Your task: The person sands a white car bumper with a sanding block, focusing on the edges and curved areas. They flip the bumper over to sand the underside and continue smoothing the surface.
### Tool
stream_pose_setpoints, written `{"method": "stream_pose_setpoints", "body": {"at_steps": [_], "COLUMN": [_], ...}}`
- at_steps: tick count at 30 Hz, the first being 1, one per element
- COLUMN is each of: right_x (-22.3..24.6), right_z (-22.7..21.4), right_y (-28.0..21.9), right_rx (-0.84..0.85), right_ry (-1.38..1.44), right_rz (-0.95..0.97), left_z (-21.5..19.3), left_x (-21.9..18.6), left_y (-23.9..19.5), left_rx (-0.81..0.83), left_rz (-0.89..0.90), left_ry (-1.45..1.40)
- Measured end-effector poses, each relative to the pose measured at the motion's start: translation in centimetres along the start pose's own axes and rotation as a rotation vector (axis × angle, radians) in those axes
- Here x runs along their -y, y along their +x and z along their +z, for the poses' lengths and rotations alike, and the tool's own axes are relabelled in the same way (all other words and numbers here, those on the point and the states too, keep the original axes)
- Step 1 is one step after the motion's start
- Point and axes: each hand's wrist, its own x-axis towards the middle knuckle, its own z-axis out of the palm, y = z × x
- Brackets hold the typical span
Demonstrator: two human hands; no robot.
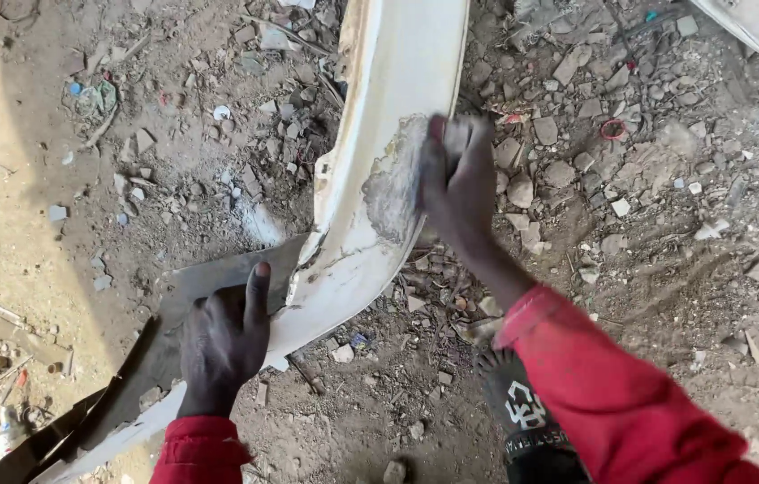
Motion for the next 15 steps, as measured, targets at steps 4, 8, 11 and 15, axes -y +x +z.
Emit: {"method": "stream_pose_setpoints", "body": {"at_steps": [4, 8, 11, 15], "right_x": [2.9, 4.3, 2.3, -2.0], "right_z": [-1.5, -1.5, -0.8, 0.2], "right_y": [-1.5, -10.8, -9.2, 3.3], "right_rx": [0.015, 0.142, 0.083, 0.010], "right_ry": [0.014, 0.068, -0.051, 0.095], "right_rz": [-0.032, 0.007, -0.076, -0.049], "left_z": [-2.6, -9.0, -4.2, -10.1], "left_x": [-1.0, -3.3, -1.3, -3.8], "left_y": [2.1, 6.3, 2.5, 7.1], "left_rx": [-0.208, 0.251, 0.067, 0.464], "left_rz": [0.099, -0.522, -0.208, -0.750], "left_ry": [0.031, -0.533, -0.270, -0.450]}}
